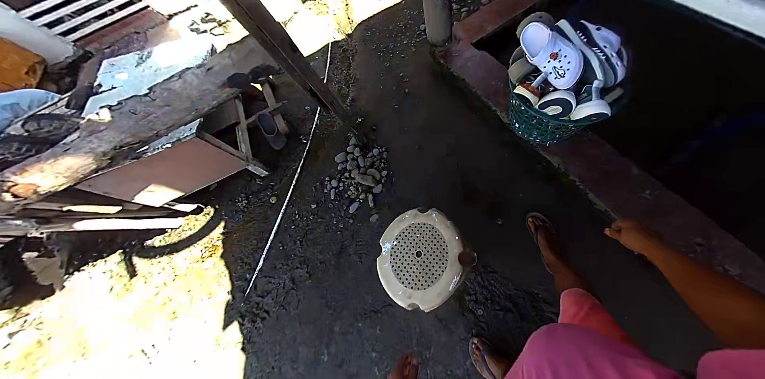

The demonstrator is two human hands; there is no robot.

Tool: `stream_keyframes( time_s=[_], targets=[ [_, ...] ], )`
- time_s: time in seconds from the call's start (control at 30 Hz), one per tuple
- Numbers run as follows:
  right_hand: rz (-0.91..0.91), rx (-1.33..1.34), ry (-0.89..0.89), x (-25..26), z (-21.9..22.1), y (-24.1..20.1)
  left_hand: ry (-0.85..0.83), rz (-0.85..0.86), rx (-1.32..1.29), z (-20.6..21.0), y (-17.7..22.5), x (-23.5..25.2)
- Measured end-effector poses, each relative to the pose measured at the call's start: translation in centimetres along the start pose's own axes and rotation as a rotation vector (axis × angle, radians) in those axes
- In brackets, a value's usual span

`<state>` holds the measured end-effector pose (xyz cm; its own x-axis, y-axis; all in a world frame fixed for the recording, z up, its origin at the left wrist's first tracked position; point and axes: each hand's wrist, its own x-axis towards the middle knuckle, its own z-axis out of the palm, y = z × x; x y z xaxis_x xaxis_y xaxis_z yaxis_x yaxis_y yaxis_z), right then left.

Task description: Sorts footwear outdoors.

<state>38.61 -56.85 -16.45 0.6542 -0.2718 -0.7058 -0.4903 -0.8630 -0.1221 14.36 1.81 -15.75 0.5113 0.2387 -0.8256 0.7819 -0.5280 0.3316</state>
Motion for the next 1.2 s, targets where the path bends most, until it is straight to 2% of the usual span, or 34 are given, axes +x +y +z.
stream_keyframes(
  time_s=[0.17,0.27,0.37,0.5,0.57,0.63,0.73,0.87,1.0,1.2],
  targets=[
    [0.119,0.25,0.237,10.0,-10.6,5.7,-0.021,0.176,0.039,-0.1,19.5,6.0],
    [0.158,0.332,0.359,17.8,-17.8,5.7,-0.069,0.239,0.088,0.7,32.4,10.8],
    [0.148,0.439,0.395,24.4,-23.8,4.9,-0.097,0.298,0.099,1.6,44.9,17.0],
    [0.118,0.793,0.465,34.0,-28.3,4.7,-0.101,0.385,-0.232,2.8,62.3,24.1],
    [0.137,0.951,0.458,36.8,-30.0,3.6,-0.054,0.43,-0.406,3.6,70.0,26.7],
    [0.167,1.053,0.446,38.2,-31.1,2.0,-0.014,0.459,-0.515,4.6,75.9,29.4],
    [0.212,1.108,0.471,39.5,-31.8,0.4,-0.063,0.454,-0.589,6.3,81.3,33.5],
    [0.177,1.186,0.525,41.8,-30.7,0.0,-0.284,0.458,-0.666,7.1,84.4,36.5],
    [0.199,1.078,0.6,42.4,-30.2,-0.4,-0.433,0.407,-0.785,6.8,85.4,36.5],
    [0.23,0.926,0.6,40.5,-30.8,-1.3,-0.433,0.275,-1.022,7.9,84.9,36.3]
  ],
)
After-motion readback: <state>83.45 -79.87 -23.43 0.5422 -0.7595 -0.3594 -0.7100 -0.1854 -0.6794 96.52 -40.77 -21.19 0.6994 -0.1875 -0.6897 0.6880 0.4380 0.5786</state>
